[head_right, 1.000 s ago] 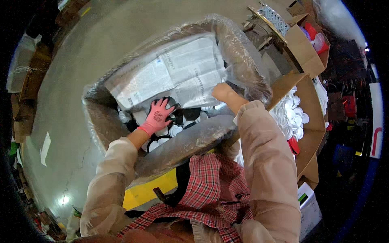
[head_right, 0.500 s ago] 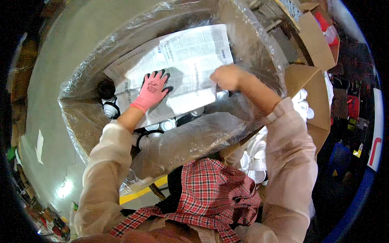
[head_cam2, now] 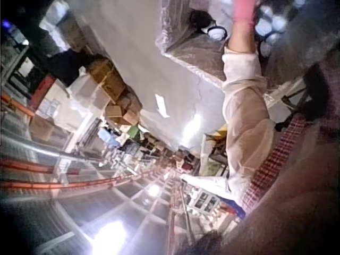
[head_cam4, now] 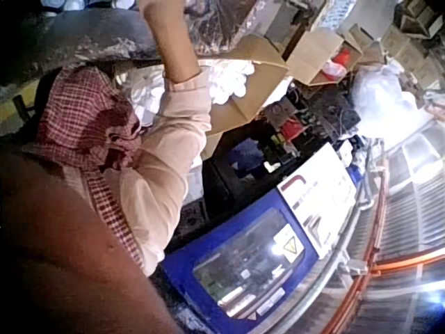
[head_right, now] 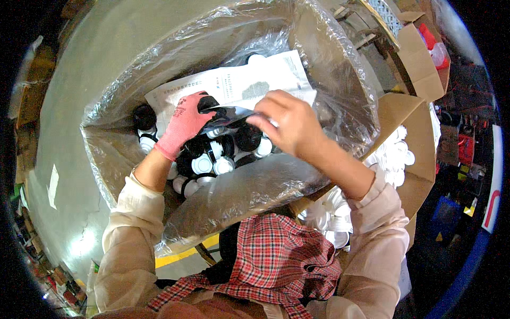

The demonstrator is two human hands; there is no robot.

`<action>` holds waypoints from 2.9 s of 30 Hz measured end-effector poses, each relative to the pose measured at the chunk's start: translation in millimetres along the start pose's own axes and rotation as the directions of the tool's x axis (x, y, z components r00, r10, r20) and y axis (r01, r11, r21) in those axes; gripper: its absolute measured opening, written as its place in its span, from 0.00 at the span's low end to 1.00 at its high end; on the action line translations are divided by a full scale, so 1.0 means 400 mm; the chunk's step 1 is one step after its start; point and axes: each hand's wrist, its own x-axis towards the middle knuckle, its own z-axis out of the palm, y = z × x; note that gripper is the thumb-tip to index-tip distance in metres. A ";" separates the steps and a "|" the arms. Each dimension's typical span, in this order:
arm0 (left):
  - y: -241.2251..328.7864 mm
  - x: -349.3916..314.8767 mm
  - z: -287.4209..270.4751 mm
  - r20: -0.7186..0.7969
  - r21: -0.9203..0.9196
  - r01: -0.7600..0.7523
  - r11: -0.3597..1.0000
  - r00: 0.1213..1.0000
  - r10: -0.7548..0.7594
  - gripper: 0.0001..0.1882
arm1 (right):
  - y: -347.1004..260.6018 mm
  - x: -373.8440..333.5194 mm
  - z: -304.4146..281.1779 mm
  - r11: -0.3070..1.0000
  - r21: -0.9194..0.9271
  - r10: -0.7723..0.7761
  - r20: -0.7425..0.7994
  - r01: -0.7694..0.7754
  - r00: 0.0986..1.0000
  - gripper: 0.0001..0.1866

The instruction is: The person repeatedly picks white plastic cups and black lids from separate boxes, presses the lids onto the cups, and places the assembled units into a larger bin. The person also briefly handles printed paper sheets and places them into the bin.

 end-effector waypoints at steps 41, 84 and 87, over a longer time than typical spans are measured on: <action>-0.258 -0.509 -0.536 -0.211 0.843 0.421 0.335 0.832 -0.513 0.12 | 0.416 0.105 -0.192 0.796 -0.595 0.201 0.437 0.114 0.877 0.11; -0.352 -0.554 -0.464 -0.481 -0.434 0.243 0.867 0.752 -0.451 0.24 | -0.542 -1.771 -0.481 -0.398 0.265 0.436 -0.788 -0.878 -0.435 0.21; -0.263 -0.506 -0.524 -0.655 0.036 0.234 0.972 0.740 -0.154 0.22 | -0.482 -1.876 -0.330 -0.282 0.433 0.479 -0.710 -0.856 -0.516 0.21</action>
